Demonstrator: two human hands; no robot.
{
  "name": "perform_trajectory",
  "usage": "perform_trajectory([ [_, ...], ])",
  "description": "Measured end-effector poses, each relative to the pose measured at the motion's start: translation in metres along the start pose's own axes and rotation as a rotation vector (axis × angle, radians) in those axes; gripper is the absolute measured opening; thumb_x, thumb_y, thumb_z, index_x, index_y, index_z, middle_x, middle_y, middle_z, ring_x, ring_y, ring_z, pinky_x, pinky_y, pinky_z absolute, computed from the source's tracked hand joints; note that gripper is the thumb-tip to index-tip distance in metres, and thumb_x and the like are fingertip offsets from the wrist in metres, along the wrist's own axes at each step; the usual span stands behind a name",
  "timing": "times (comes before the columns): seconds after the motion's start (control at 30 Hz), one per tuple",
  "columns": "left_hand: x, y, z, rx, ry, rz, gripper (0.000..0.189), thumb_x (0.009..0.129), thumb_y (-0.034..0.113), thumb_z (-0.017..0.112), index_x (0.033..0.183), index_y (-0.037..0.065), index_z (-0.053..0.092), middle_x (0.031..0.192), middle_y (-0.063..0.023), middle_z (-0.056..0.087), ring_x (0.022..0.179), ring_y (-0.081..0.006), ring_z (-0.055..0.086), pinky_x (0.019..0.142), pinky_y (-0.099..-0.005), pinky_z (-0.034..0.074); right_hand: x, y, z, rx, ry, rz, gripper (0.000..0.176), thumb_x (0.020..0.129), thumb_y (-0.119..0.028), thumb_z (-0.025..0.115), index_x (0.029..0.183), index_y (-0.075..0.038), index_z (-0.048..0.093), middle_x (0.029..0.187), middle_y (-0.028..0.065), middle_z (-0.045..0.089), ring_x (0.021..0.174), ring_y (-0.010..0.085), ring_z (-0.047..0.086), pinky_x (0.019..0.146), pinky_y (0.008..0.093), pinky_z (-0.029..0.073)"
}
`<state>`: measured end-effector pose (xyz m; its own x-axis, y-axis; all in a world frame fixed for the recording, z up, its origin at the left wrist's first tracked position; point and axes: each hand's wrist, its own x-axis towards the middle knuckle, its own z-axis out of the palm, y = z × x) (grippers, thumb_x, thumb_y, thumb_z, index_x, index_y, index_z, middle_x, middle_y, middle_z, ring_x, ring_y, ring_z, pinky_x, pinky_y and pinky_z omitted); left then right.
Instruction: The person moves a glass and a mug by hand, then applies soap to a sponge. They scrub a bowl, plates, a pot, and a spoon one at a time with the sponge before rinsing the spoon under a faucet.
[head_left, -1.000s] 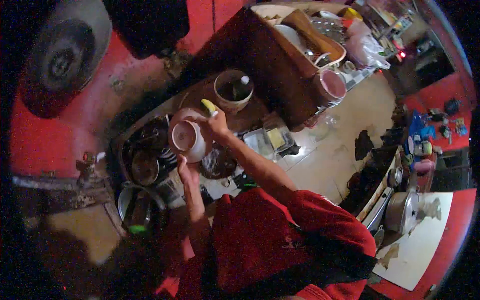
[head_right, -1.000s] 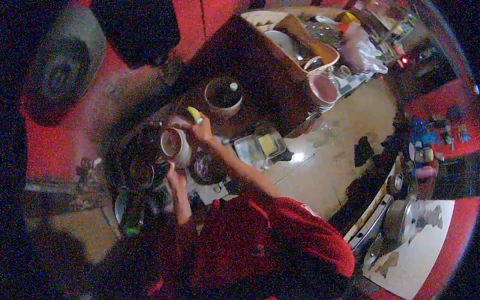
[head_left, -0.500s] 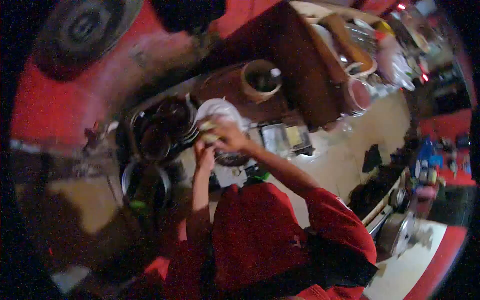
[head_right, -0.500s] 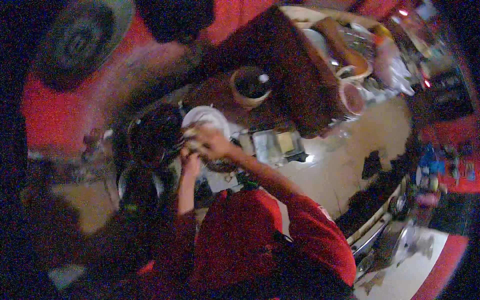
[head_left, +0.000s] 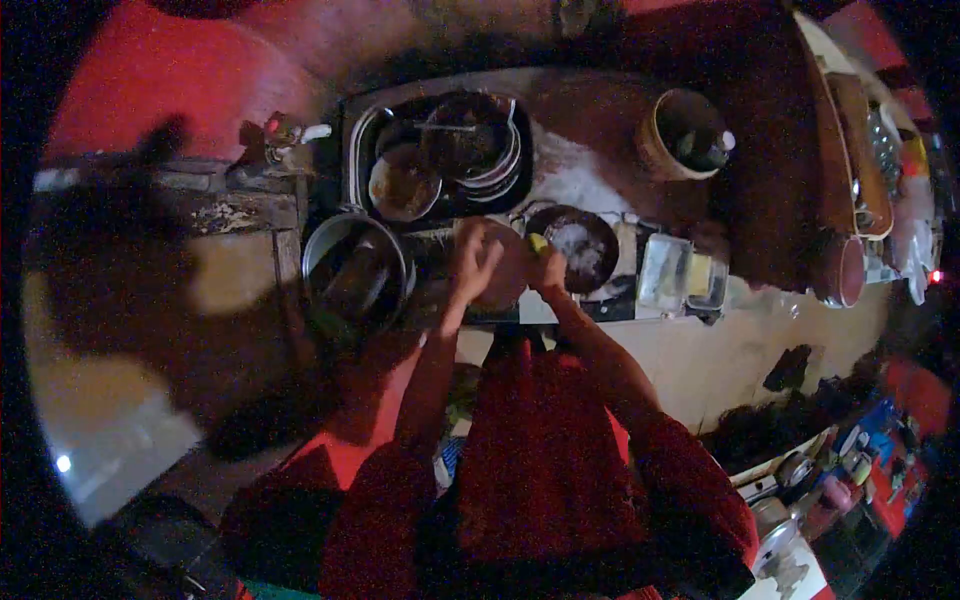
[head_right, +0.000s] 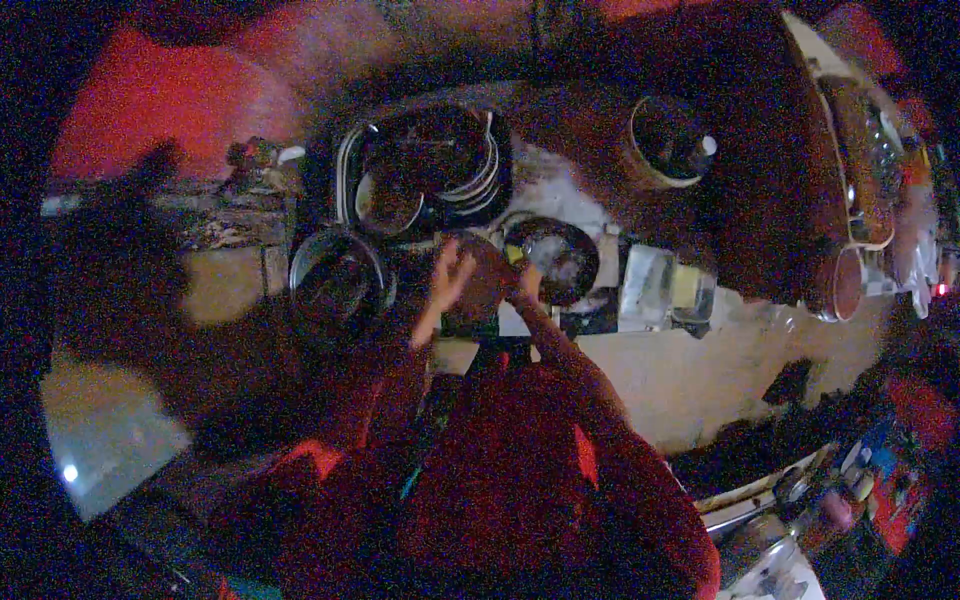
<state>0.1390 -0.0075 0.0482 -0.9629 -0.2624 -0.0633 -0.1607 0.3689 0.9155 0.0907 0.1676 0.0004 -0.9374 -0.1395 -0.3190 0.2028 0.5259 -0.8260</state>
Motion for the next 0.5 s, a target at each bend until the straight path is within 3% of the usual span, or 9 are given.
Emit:
perform_trajectory([
  [0.03, 0.026, -0.014, -0.003, -0.170, 0.120, -0.166, 0.054, 0.086, 0.031, 0.063, 0.128, 0.000, 0.045, 0.114, -0.0192, 0.057, 0.107, -0.0299, 0.055, 0.089, -0.0434, 0.043, 0.003, 0.029, 0.029, 0.030, 0.044, 0.030, 0.048, 0.072, -0.036, 0.070, 0.105, -0.003, 0.058, 0.077, 0.0191, 0.064, 0.076, 0.0373, 0.064, 0.063, 0.0443, 0.050],
  [0.07, 0.057, -0.035, -0.011, 0.189, 0.252, -0.159, 0.052, 0.087, 0.034, 0.061, 0.123, 0.000, 0.048, 0.106, -0.0193, 0.061, 0.098, -0.0316, 0.059, 0.084, -0.0427, 0.045, -0.001, 0.051, 0.050, 0.057, 0.094, 0.062, 0.049, 0.072, -0.036, 0.070, 0.105, -0.003, 0.058, 0.078, 0.0193, 0.064, 0.076, 0.0386, 0.063, 0.063, 0.0451, 0.050],
  [0.1, 0.082, -0.042, -0.022, 0.071, 0.227, -0.294, 0.048, 0.088, 0.034, 0.059, 0.120, -0.001, 0.049, 0.106, -0.0205, 0.061, 0.097, -0.0345, 0.058, 0.084, -0.0419, 0.045, -0.014, -0.007, 0.014, -0.399, -0.108, 0.037, 0.051, 0.077, -0.035, 0.068, 0.113, -0.001, 0.054, 0.083, 0.0196, 0.063, 0.071, 0.0405, 0.062, 0.064, 0.0455, 0.049],
  [0.2, 0.160, -0.117, -0.044, 0.446, 0.358, -0.316, 0.049, 0.087, 0.036, 0.059, 0.119, -0.001, 0.049, 0.107, -0.0200, 0.060, 0.097, -0.0336, 0.060, 0.080, -0.0392, 0.047, -0.036, -0.009, -0.057, 0.001, 0.092, 0.123, 0.056, 0.083, -0.035, 0.063, 0.123, 0.000, 0.046, 0.094, 0.0204, 0.062, 0.070, 0.0358, 0.062, 0.063, 0.0448, 0.049],
  [0.23, 0.177, -0.102, -0.048, 0.538, 0.382, -0.312, 0.051, 0.087, 0.037, 0.059, 0.120, -0.001, 0.047, 0.110, -0.0194, 0.059, 0.098, -0.0334, 0.060, 0.079, -0.0387, 0.049, -0.035, 0.009, -0.082, -0.032, 0.356, -0.216, 0.058, 0.089, -0.034, 0.056, 0.131, 0.001, 0.039, 0.111, 0.0221, 0.058, 0.086, 0.0326, 0.062, 0.072, 0.0415, 0.049],
  [0.3, 0.191, -0.035, -0.049, 0.230, 0.406, -0.425, 0.052, 0.086, 0.036, 0.060, 0.121, 0.000, 0.046, 0.113, -0.0185, 0.058, 0.100, -0.0345, 0.059, 0.079, -0.0386, 0.050, -0.031, 0.037, -0.146, 0.333, 0.342, 0.394, 0.051, 0.096, -0.030, 0.043, 0.135, 0.002, 0.034, 0.118, 0.0245, 0.054, 0.110, 0.0346, 0.053, 0.094, 0.0395, 0.041],
  [0.33, 0.193, -0.020, -0.047, -0.078, 0.438, -0.535, 0.053, 0.085, 0.035, 0.060, 0.122, 0.000, 0.045, 0.116, -0.0177, 0.056, 0.102, -0.0356, 0.058, 0.079, -0.0385, 0.051, -0.028, 0.078, -0.158, -0.384, 0.730, -0.074, 0.049, 0.096, -0.026, 0.043, 0.135, 0.001, 0.034, 0.107, 0.0226, 0.057, 0.099, 0.0357, 0.054, 0.084, 0.0454, 0.044],
  [0.4, 0.205, -0.053, -0.052, 0.038, 0.409, -0.558, 0.055, 0.083, 0.033, 0.062, 0.123, 0.001, 0.044, 0.119, -0.0177, 0.055, 0.102, -0.0365, 0.058, 0.081, -0.0389, 0.051, -0.014, 0.101, -0.213, -0.814, 0.555, -0.341, 0.044, 0.088, -0.016, 0.049, 0.128, -0.001, 0.040, 0.103, 0.0227, 0.056, 0.096, 0.0417, 0.051, 0.081, 0.0483, 0.043],
  [0.5, 0.221, -0.109, -0.059, 0.223, 0.403, -0.498, 0.058, 0.076, 0.027, 0.066, 0.123, 0.000, 0.043, 0.119, -0.0193, 0.054, 0.101, -0.0370, 0.058, 0.082, -0.0391, 0.051, -0.015, 0.145, -0.222, -0.578, 0.364, -0.112, 0.041, 0.086, -0.016, 0.053, 0.123, -0.003, 0.043, 0.104, 0.0231, 0.055, 0.095, 0.0415, 0.052, 0.080, 0.0484, 0.044],
])
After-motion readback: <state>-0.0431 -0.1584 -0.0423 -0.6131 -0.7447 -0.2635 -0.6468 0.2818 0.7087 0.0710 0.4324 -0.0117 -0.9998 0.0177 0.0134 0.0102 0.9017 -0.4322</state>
